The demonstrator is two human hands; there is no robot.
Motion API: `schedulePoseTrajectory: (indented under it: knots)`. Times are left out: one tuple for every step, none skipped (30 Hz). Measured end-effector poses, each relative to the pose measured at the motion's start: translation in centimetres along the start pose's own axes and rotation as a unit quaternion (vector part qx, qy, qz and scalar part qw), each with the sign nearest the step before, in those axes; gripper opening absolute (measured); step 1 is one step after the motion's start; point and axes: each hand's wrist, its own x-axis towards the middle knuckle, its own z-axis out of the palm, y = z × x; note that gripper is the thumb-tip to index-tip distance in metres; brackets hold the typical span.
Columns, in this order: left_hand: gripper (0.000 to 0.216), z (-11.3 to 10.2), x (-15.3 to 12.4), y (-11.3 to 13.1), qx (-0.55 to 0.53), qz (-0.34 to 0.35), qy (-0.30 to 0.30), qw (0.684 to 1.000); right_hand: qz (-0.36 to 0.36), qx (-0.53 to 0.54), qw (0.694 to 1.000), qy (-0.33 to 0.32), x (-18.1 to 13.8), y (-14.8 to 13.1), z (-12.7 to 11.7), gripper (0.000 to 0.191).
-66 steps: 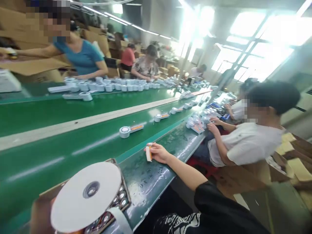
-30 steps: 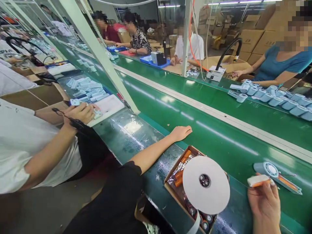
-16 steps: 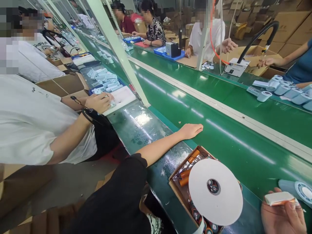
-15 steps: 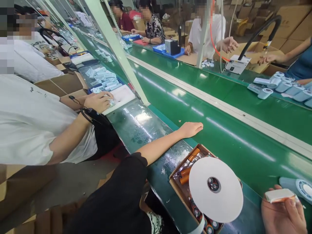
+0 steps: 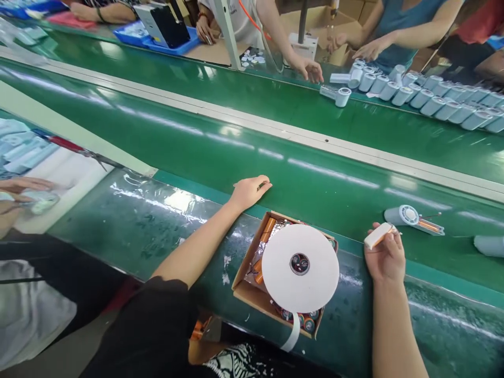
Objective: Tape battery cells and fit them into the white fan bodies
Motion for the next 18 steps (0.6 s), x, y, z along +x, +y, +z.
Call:
schedulePoseTrajectory:
  knots:
    - [0.03,0.0,0.0,0.0,-0.01,-0.005,0.006,1.0,0.002,0.001,1.0,-0.003,0.1,0.1,-0.2,0.042]
    - [0.031,0.0,0.0,0.0,-0.023,-0.01,0.012,1.0,0.004,0.001,1.0,-0.006,0.1,0.1,-0.3,0.041]
    - [0.033,0.0,0.0,0.1,-0.038,-0.016,0.018,0.999,0.006,0.001,1.0,-0.008,0.2,0.2,-0.4,0.04]
    - [0.037,0.0,0.0,0.0,-0.054,-0.021,0.023,0.998,0.007,0.001,1.0,-0.008,0.2,0.2,-0.5,0.039]
    - [0.041,-0.1,0.1,0.0,-0.072,-0.028,0.029,0.997,0.007,0.001,1.0,-0.007,0.2,0.2,-0.5,0.039]
    - [0.044,-0.1,0.1,0.0,-0.09,-0.036,0.035,0.995,0.008,0.0,1.0,-0.004,0.2,0.2,-0.5,0.039]
    - [0.046,-0.2,0.2,-0.1,-0.107,-0.046,0.041,0.992,0.008,-0.001,1.0,-0.002,0.2,0.2,-0.4,0.039]
    - [0.047,-0.3,0.3,-0.3,-0.122,-0.056,0.049,0.99,0.008,-0.001,1.0,0.0,0.1,0.2,-0.4,0.04]
    - [0.048,-0.4,0.4,-0.4,-0.135,-0.066,0.057,0.987,0.007,-0.002,1.0,0.001,0.1,0.2,-0.3,0.041]
    - [0.049,-0.5,0.5,-0.6,-0.147,-0.076,0.066,0.984,0.005,-0.003,1.0,0.001,0.0,0.2,-0.2,0.041]
    - [0.05,-0.6,0.6,-0.8,-0.158,-0.085,0.075,0.981,0.004,-0.004,1.0,-0.001,-0.1,0.2,-0.1,0.042]
    - [0.051,-0.7,0.7,-0.9,-0.167,-0.093,0.084,0.978,0.001,-0.006,1.0,-0.003,-0.1,0.2,0.0,0.042]
    - [0.051,-0.8,0.8,-1.0,-0.176,-0.1,0.093,0.975,0.0,-0.008,1.0,-0.005,-0.2,0.2,0.0,0.041]
    - [0.052,-0.8,0.9,-1.1,-0.183,-0.105,0.099,0.973,-0.001,-0.011,1.0,-0.005,-0.2,0.2,0.1,0.041]
    - [0.052,-0.8,0.9,-1.1,-0.189,-0.108,0.103,0.97,0.001,-0.014,1.0,-0.004,-0.3,0.2,0.2,0.041]
    - [0.053,-0.9,0.9,-1.1,-0.196,-0.108,0.106,0.969,0.005,-0.015,1.0,-0.002,-0.3,0.1,0.3,0.041]
    - [0.054,-0.9,0.9,-1.1,-0.202,-0.107,0.108,0.967,0.007,-0.014,1.0,0.0,-0.4,0.1,0.4,0.041]
    - [0.056,-0.8,0.9,-1.1,-0.209,-0.104,0.109,0.966,0.007,-0.011,1.0,0.001,-0.4,0.0,0.5,0.042]
